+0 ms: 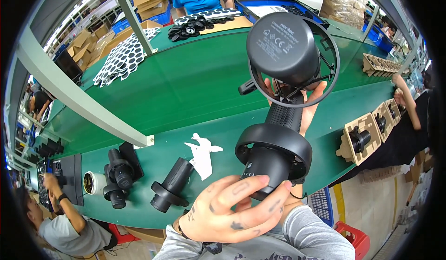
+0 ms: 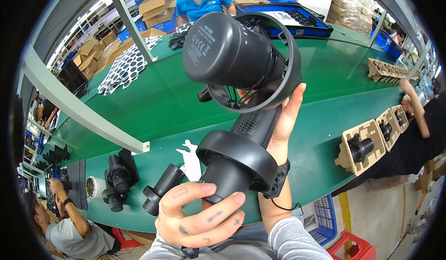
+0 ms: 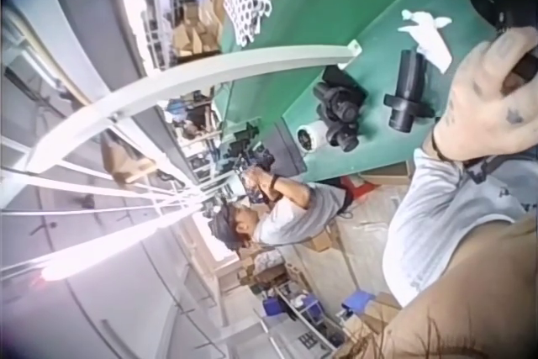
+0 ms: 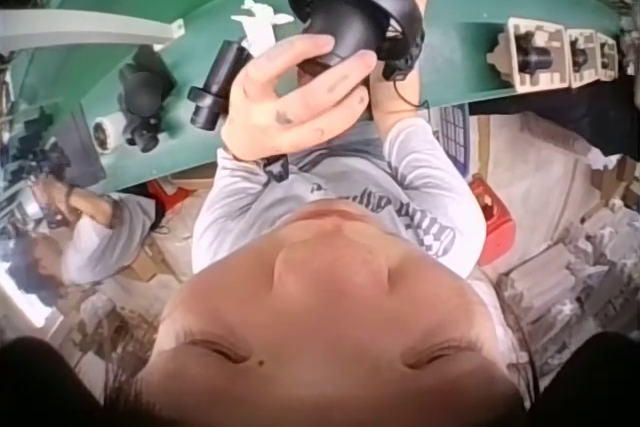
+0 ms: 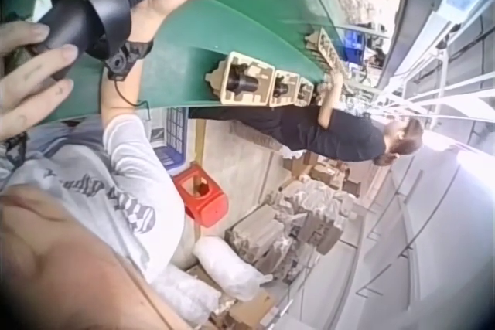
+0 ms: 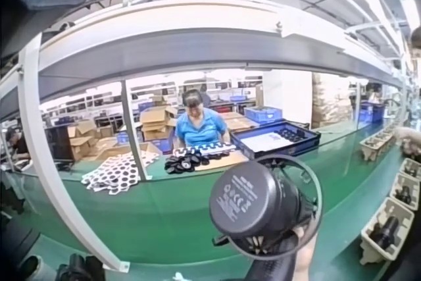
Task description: The person picks up a microphone and shock mount, wipes the shock mount with a cloth, and then sets it back onto the table.
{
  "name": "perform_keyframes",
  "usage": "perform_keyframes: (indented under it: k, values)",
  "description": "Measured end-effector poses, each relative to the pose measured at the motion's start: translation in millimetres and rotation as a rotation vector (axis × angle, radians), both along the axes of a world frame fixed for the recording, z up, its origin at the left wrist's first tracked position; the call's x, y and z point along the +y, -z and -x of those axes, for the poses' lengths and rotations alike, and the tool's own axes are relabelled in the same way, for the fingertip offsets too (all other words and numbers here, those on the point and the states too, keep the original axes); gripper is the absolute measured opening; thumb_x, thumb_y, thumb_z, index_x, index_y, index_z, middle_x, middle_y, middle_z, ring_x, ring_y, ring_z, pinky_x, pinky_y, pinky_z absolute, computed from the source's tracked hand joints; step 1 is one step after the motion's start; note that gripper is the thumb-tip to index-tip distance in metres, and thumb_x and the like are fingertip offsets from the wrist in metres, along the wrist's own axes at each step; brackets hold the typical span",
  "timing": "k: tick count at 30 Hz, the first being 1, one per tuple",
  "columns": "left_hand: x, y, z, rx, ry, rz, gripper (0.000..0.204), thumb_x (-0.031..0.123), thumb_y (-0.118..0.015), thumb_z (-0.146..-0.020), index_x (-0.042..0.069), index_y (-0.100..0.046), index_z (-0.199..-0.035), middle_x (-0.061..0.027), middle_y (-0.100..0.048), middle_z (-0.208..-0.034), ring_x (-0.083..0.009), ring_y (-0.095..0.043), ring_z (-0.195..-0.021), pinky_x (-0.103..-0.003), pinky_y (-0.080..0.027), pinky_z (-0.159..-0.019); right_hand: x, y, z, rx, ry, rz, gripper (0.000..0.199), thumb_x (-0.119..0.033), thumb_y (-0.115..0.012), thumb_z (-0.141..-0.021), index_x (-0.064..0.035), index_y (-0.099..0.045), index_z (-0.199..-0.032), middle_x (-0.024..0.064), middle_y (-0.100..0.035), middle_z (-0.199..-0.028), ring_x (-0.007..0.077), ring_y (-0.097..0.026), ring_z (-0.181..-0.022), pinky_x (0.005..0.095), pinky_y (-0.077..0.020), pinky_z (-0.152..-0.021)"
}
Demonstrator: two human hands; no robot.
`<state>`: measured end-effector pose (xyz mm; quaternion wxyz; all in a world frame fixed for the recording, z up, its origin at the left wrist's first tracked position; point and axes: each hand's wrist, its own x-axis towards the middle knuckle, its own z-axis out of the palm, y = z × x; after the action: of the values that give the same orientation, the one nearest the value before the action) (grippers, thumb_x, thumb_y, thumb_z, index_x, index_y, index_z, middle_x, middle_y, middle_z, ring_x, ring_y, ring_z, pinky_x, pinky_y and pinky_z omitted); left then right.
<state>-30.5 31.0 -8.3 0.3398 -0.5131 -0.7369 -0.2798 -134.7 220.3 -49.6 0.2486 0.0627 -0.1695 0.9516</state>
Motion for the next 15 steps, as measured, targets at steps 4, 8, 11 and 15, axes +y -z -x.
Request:
perform_keyframes:
  k: [4,8,11,15]
  values:
    - [2,8,0,-0.024,0.048,-0.028,0.021,0.009,-0.07,-0.066,0.022,-0.064,-0.082,0.011,-0.066,-0.107,-0.0195,-0.05,-0.102,-0.028,-0.045,-0.058,-1,4,5,0.013,-0.023,-0.003,0.057,-0.055,-0.045,-0.09,-0.0038,-0.053,-0.115,0.0097,-0.06,-0.101,0.0217,-0.06,-0.083,0.044,-0.0488,-0.087]
    - [2,6,-5,-0.003,0.023,0.022,0.019,0.014,-0.07,-0.068,0.021,-0.065,-0.084,0.0156,-0.064,-0.109,-0.0127,-0.05,-0.103,-0.029,-0.043,-0.062,-3,7,7,0.025,-0.068,0.002,0.054,-0.051,-0.046,-0.091,-0.0043,-0.052,-0.118,0.0095,-0.059,-0.104,0.0216,-0.06,-0.083,0.0439,-0.0485,-0.087]
    - [2,3,-9,-0.012,0.024,0.094,0.017,0.018,-0.069,-0.069,0.022,-0.068,-0.086,0.0193,-0.062,-0.109,-0.0079,-0.05,-0.102,-0.03,-0.041,-0.066,0,10,6,0.038,-0.111,-0.007,0.051,-0.047,-0.046,-0.092,-0.0047,-0.051,-0.12,0.0094,-0.058,-0.106,0.0215,-0.061,-0.084,0.0438,-0.0483,-0.087]
    - [6,6,-13,-0.006,0.023,0.084,0.014,0.018,-0.066,-0.072,0.022,-0.07,-0.085,0.0224,-0.059,-0.111,-0.005,-0.05,-0.102,-0.029,-0.037,-0.066,7,18,9,0.074,-0.223,-0.031,0.048,-0.043,-0.047,-0.093,-0.0052,-0.049,-0.123,0.0092,-0.057,-0.109,0.0214,-0.061,-0.084,0.0437,-0.048,-0.088]
